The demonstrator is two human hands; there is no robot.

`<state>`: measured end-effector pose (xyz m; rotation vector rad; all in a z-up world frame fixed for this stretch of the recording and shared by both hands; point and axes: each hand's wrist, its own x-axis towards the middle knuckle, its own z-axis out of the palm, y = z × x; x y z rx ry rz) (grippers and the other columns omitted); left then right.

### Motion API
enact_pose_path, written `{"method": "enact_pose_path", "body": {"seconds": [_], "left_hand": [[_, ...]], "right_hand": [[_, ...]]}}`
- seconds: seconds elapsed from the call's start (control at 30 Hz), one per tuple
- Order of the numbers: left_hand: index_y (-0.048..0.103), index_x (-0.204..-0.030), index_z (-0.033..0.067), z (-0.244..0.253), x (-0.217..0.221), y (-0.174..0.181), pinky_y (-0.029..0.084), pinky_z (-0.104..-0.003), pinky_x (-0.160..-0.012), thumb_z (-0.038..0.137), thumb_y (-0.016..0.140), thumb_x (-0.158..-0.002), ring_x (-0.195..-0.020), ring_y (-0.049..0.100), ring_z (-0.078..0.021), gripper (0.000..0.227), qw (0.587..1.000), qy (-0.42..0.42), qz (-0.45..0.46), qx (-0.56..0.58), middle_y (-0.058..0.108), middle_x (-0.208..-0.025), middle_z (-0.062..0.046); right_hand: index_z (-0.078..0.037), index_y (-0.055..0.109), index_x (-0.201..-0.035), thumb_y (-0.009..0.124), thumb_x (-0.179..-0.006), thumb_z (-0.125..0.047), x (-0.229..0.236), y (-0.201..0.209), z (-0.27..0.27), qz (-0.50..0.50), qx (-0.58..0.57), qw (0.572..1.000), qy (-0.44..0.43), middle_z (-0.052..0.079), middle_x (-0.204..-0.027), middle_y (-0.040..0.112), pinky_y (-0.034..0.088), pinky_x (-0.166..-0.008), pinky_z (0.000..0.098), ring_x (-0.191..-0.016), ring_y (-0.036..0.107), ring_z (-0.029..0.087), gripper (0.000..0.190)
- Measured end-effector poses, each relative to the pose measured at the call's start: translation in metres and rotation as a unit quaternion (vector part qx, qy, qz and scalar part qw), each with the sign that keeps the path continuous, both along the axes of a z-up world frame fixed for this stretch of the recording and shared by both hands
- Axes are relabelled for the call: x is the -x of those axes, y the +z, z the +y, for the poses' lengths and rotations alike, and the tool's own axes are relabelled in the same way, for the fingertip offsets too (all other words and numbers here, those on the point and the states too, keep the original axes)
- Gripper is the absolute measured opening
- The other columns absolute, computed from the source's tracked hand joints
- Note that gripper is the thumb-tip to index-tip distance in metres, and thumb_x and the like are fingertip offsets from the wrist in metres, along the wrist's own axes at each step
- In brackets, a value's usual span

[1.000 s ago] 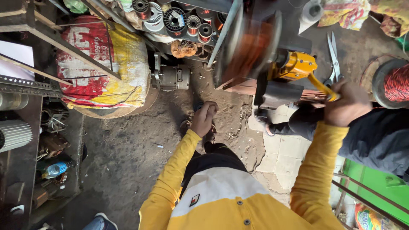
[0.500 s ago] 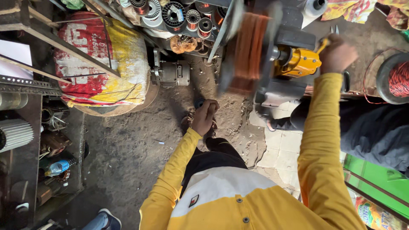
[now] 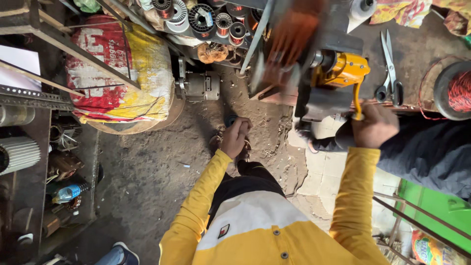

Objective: The person operates a wire winding machine to wrap copper wire around a cylindrical core. They use a yellow tool to guide the wire and periodically stop to tie off the wire with a white string using scissors. The task involves repetitive winding and securing actions.

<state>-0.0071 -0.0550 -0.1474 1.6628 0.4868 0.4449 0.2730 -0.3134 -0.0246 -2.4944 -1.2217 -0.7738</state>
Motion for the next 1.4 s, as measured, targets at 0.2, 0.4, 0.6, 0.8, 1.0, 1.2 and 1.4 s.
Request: {"method": "enact_pose_path", "body": {"seconds": [0.2,0.4,0.6,0.8,1.0,1.2,1.4], "left_hand": [[0.058,-0.113,0.0066,0.006,-0.009,0.008,0.055,-0.032,-0.077,0.017,0.047,-0.11,-0.084,0.07,-0.0211,0.016,1.0,-0.001,-0.023,0.011,0.07,-0.096,-0.007],[0.057,-0.115,0.0063,0.009,-0.015,0.008,0.054,-0.032,-0.078,0.02,0.046,-0.112,-0.084,0.069,-0.0228,0.017,0.999,-0.004,-0.022,-0.025,0.069,-0.096,-0.009],[0.058,-0.114,0.0063,0.006,-0.009,0.004,0.053,-0.032,-0.075,0.021,0.046,-0.111,-0.081,0.066,-0.0203,0.019,1.0,-0.01,-0.021,-0.008,0.066,-0.092,-0.008],[0.059,-0.112,0.0062,0.0,-0.001,0.001,0.051,-0.031,-0.072,0.02,0.047,-0.112,-0.075,0.06,-0.0177,0.018,0.999,-0.006,-0.026,0.022,0.061,-0.087,-0.006],[0.059,-0.111,0.0066,-0.004,0.006,0.002,0.052,-0.03,-0.073,0.019,0.048,-0.111,-0.077,0.063,-0.0172,0.016,0.999,-0.002,-0.034,0.021,0.063,-0.087,-0.006],[0.059,-0.112,0.0067,-0.002,0.001,0.001,0.052,-0.03,-0.072,0.016,0.049,-0.11,-0.075,0.063,-0.0177,0.014,1.0,0.006,-0.029,0.003,0.063,-0.086,-0.007],[0.059,-0.112,0.006,0.002,-0.007,0.006,0.052,-0.031,-0.072,0.014,0.049,-0.11,-0.076,0.062,-0.0179,0.013,1.0,0.005,-0.029,0.005,0.064,-0.087,-0.007]], "right_hand": [[-0.004,0.05,-0.069,0.069,-0.093,0.0,-0.048,0.043,0.006,-0.084,-0.037,0.994,-0.063,0.015,-0.069,0.051,0.036,-0.06,0.0422,-0.06,0.05,0.032,0.031],[-0.012,0.066,-0.075,0.071,-0.077,-0.006,-0.142,0.031,0.038,-0.077,-0.078,0.994,-0.005,0.004,-0.073,0.064,0.039,-0.057,0.0335,-0.063,0.06,0.022,0.008],[-0.02,0.078,-0.087,0.076,-0.086,-0.016,-0.206,-0.048,0.061,-0.035,-0.02,0.993,-0.113,0.003,-0.074,0.071,0.042,-0.045,0.032,-0.051,0.061,0.02,0.005],[-0.017,0.079,-0.092,0.074,-0.092,-0.03,-0.171,-0.129,0.04,0.037,0.004,0.993,-0.116,0.005,-0.087,0.075,0.052,-0.059,0.0377,-0.073,0.071,0.026,0.014],[-0.013,0.068,-0.082,0.077,-0.081,-0.017,-0.048,-0.091,0.007,-0.022,0.051,0.997,-0.06,0.007,-0.082,0.067,0.052,-0.074,0.0422,-0.082,0.065,0.031,0.009],[-0.01,0.067,-0.073,0.081,-0.083,-0.004,-0.013,-0.023,0.002,-0.081,-0.104,0.991,0.01,0.01,-0.07,0.057,0.039,-0.064,0.0441,-0.064,0.056,0.03,0.018],[-0.012,0.053,-0.067,0.07,-0.078,0.002,-0.079,0.013,0.006,-0.157,-0.136,0.977,-0.036,0.009,-0.065,0.045,0.034,-0.062,0.0427,-0.061,0.05,0.029,0.024]]}}
